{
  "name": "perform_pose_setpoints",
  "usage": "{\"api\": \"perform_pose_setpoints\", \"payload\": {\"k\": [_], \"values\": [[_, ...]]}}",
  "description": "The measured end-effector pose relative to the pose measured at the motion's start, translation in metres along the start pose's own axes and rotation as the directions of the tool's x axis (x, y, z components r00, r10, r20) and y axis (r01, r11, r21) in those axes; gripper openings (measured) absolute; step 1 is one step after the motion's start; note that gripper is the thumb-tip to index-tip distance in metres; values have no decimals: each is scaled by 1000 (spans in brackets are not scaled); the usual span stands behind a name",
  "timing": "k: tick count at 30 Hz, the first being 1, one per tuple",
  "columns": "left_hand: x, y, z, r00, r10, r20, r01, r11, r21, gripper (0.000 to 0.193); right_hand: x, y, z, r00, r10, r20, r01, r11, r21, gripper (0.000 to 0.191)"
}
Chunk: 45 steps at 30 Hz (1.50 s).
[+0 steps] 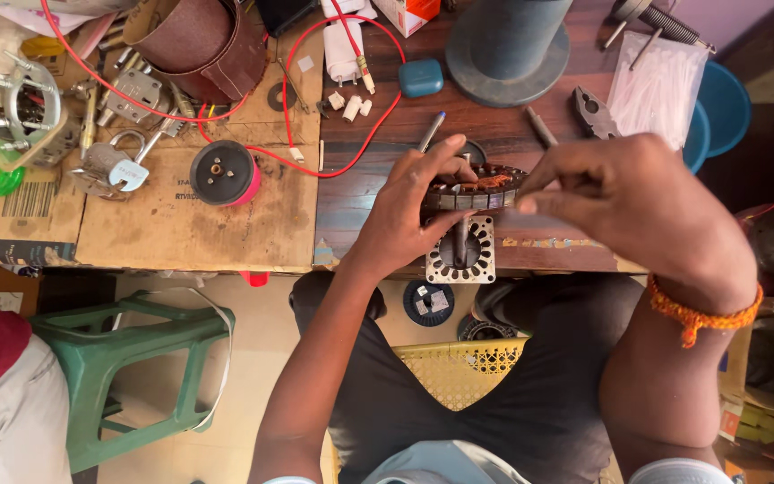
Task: The person sits at a workbench assembling an electric motor armature, pressing wound copper coil segments into a laminated stator core held on a metal mandrel. They use their hands and a metal rod to seat and align the coil pack around the core, working around the circumference piece by piece.
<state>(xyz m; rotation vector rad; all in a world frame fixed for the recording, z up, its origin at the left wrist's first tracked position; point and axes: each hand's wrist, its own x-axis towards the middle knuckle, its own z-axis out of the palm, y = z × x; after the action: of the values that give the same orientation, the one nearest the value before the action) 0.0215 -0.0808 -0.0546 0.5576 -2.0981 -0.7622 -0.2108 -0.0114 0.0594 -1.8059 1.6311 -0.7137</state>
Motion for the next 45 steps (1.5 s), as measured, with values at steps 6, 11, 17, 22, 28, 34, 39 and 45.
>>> {"api": "perform_pose_setpoints", "payload": {"k": [6, 11, 17, 22, 28, 34, 39, 45], "values": [[9, 4, -10, 998, 10, 61, -11, 1000, 26, 74, 0, -17, 11, 974, 25, 226, 50, 946, -321, 14], [-5, 8, -4, 996, 71, 49, -81, 957, 279, 64, 10, -22, 34, 936, 55, 348, 147, 836, -528, 16], [-30, 7, 16, 898, 435, -69, -324, 759, 565, 37, -2, -18, 30, 927, -81, 367, 242, 875, -419, 17], [-41, 7, 26, 931, 342, -125, -251, 852, 461, 14, -6, -21, 25, 937, -306, 167, 336, 922, -194, 12], [-48, 21, 47, 849, -340, -404, 222, 924, -310, 9, 22, -13, 44, 947, -300, -117, 275, 942, -191, 13], [-46, 30, 58, 688, -698, -198, 426, 610, -668, 10, 35, 1, 44, 980, -185, -77, 181, 982, -59, 14], [-46, 39, 57, 752, -596, -283, 378, 741, -555, 14, 42, 11, 40, 990, -144, -6, 144, 989, 46, 12], [-31, 27, 56, 626, -752, -207, 452, 566, -689, 15, 52, 22, 47, 995, -22, -95, 17, 999, -46, 11]]}}
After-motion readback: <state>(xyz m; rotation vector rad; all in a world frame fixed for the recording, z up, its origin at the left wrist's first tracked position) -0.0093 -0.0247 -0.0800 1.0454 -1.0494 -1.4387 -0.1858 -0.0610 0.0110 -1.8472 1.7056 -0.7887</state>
